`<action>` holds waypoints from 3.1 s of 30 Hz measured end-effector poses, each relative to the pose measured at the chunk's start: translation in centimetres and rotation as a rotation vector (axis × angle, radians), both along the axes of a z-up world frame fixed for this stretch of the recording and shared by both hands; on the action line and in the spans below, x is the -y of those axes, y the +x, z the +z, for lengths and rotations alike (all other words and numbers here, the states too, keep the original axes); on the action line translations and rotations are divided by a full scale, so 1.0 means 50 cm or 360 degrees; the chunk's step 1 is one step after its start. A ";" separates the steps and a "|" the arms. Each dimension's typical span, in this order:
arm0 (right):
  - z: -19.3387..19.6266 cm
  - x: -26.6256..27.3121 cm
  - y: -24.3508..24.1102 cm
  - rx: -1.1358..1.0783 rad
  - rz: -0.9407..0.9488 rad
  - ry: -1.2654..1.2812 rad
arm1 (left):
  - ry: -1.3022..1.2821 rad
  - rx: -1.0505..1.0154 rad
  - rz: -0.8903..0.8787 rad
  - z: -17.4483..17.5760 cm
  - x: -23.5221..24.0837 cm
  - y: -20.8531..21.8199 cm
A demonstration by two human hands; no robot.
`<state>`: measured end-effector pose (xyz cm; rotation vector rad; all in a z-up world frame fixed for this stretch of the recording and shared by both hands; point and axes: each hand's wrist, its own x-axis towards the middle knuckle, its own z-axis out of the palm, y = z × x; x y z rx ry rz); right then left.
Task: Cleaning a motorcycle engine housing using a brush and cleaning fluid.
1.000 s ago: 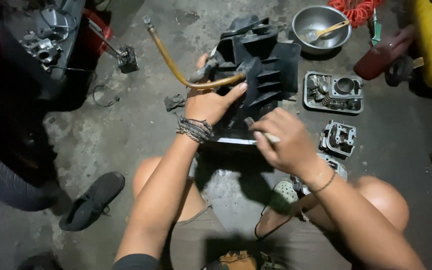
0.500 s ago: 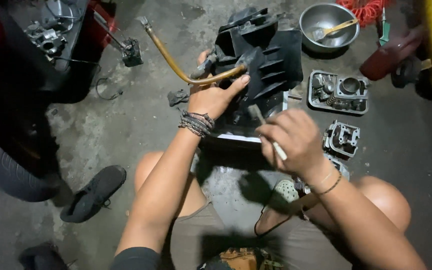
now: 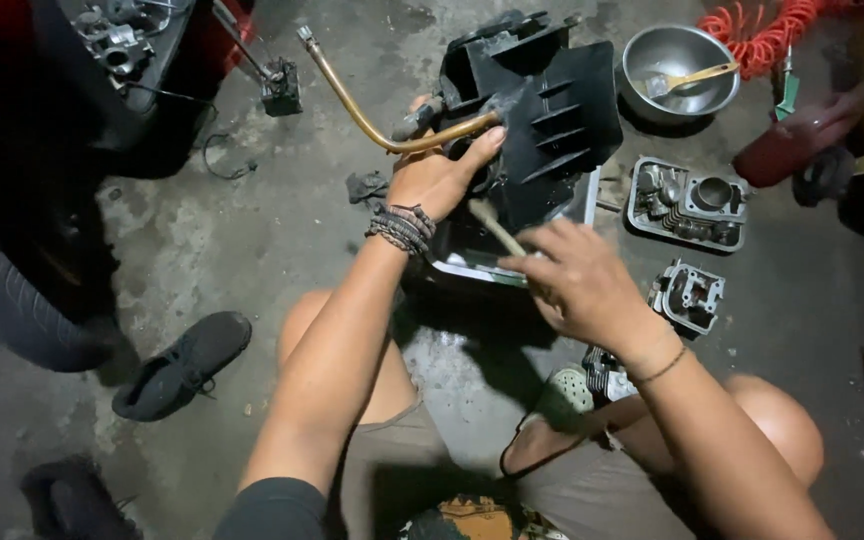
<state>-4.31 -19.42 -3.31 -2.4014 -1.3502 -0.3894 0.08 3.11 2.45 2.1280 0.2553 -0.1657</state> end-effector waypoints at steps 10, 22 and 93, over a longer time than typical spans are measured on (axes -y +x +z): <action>0.117 0.013 0.013 -0.0611 -0.0080 0.0334 | 0.0017 -0.0146 -0.0082 0.040 -0.008 -0.023; 0.130 0.024 0.047 -0.0751 -0.0171 0.0203 | -0.0136 0.0487 0.0060 -0.092 -0.011 0.012; 0.153 0.027 0.018 -0.0780 -0.0863 0.0478 | -0.0165 0.0204 0.0082 -0.082 -0.040 0.011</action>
